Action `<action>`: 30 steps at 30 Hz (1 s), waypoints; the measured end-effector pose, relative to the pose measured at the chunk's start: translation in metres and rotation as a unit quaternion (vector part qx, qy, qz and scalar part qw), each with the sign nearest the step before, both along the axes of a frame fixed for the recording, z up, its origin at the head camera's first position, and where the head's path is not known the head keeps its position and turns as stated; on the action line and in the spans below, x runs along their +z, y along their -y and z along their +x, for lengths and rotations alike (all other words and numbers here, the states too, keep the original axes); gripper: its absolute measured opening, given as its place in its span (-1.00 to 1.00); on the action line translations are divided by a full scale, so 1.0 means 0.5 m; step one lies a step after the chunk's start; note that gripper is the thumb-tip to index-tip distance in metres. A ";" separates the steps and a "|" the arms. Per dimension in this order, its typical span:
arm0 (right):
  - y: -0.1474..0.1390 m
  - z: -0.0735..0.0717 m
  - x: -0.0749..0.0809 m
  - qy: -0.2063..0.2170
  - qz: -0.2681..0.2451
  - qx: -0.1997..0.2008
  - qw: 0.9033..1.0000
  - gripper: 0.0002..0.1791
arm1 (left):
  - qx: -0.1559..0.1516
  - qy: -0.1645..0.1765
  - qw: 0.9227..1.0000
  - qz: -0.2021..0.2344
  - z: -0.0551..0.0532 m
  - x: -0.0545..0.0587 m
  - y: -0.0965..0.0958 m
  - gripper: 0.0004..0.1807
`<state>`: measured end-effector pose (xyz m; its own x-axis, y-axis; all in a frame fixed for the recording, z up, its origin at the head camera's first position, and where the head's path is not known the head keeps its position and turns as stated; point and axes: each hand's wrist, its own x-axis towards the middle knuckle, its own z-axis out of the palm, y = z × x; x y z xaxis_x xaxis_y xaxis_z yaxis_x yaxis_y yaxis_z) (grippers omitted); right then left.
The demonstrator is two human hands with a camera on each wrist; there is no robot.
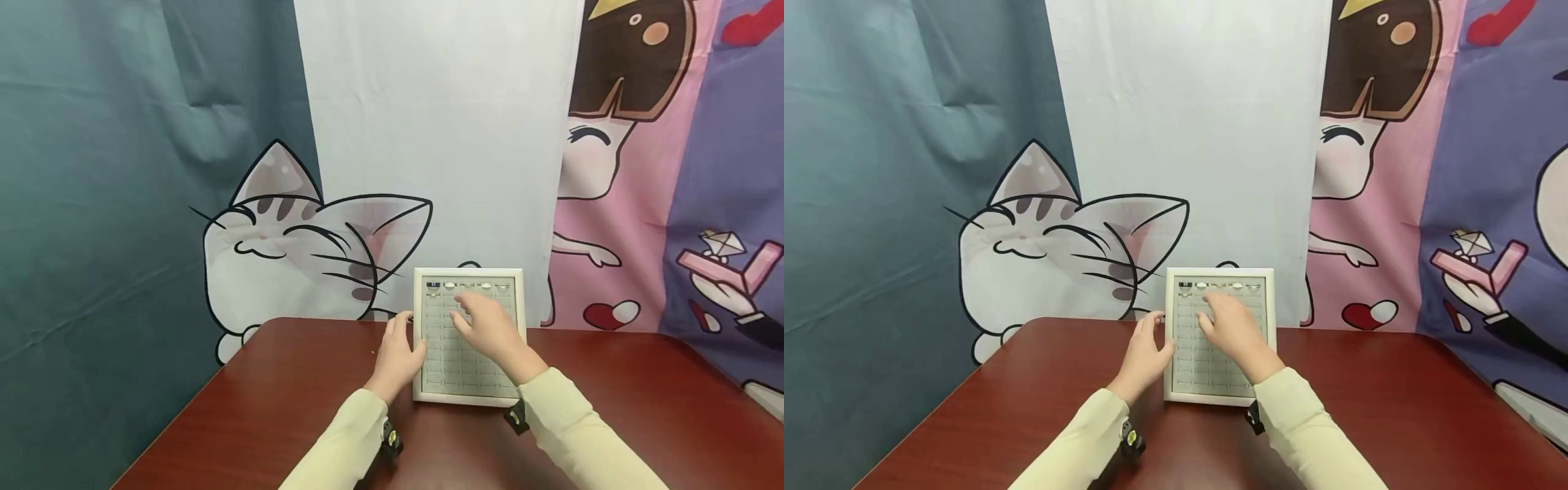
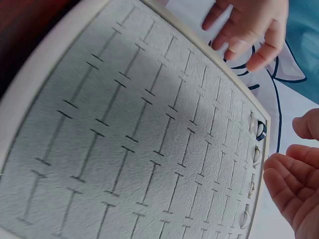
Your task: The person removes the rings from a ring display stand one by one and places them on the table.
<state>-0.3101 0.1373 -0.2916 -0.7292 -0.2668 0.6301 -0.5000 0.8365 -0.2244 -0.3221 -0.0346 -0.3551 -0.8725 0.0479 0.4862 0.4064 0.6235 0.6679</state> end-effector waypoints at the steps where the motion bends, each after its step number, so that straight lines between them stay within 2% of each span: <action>1: 0.003 -0.005 0.000 -0.004 -0.002 0.001 1.000 -0.65 | 0.001 0.002 1.000 0.000 -0.002 -0.008 0.000 -0.43; 6: 0.015 -0.028 0.004 -0.008 -0.005 -0.005 1.000 -0.68 | -0.019 0.015 0.999 0.040 -0.013 -0.035 -0.005 -0.40; 11: 0.028 -0.049 0.015 -0.011 -0.012 -0.010 1.000 -0.71 | -0.032 0.028 0.996 0.083 -0.024 -0.041 -0.007 -0.42; 14: 0.036 -0.062 0.019 -0.015 -0.024 -0.008 1.000 -0.73 | -0.032 0.051 0.991 0.115 -0.033 -0.044 -0.006 -0.45; 17: 0.041 -0.071 0.020 -0.017 -0.036 -0.009 0.999 -0.75 | -0.053 0.084 0.979 0.176 -0.045 -0.051 -0.003 -0.51; 20: 0.047 -0.080 0.019 -0.020 -0.037 -0.013 0.999 -0.76 | -0.089 0.113 0.958 0.249 -0.057 -0.059 0.002 -0.57; 23: 0.053 -0.089 0.019 -0.024 -0.035 -0.018 0.999 -0.77 | -0.122 0.130 0.940 0.292 -0.067 -0.068 0.008 -0.59; 26: 0.058 -0.096 0.019 -0.022 -0.038 -0.022 0.999 -0.78 | -0.137 0.138 0.932 0.305 -0.072 -0.072 0.013 -0.58; 30: 0.063 -0.105 0.020 -0.016 -0.046 -0.029 0.998 -0.78 | -0.149 0.135 0.929 0.310 -0.077 -0.073 0.013 -0.57</action>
<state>-0.3625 0.1060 -0.2816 -0.7214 -0.1645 0.6727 -0.4592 0.8408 -0.2868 -0.3605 -0.0413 -0.3917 -0.9597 0.0911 0.2658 0.2642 -0.0293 0.9640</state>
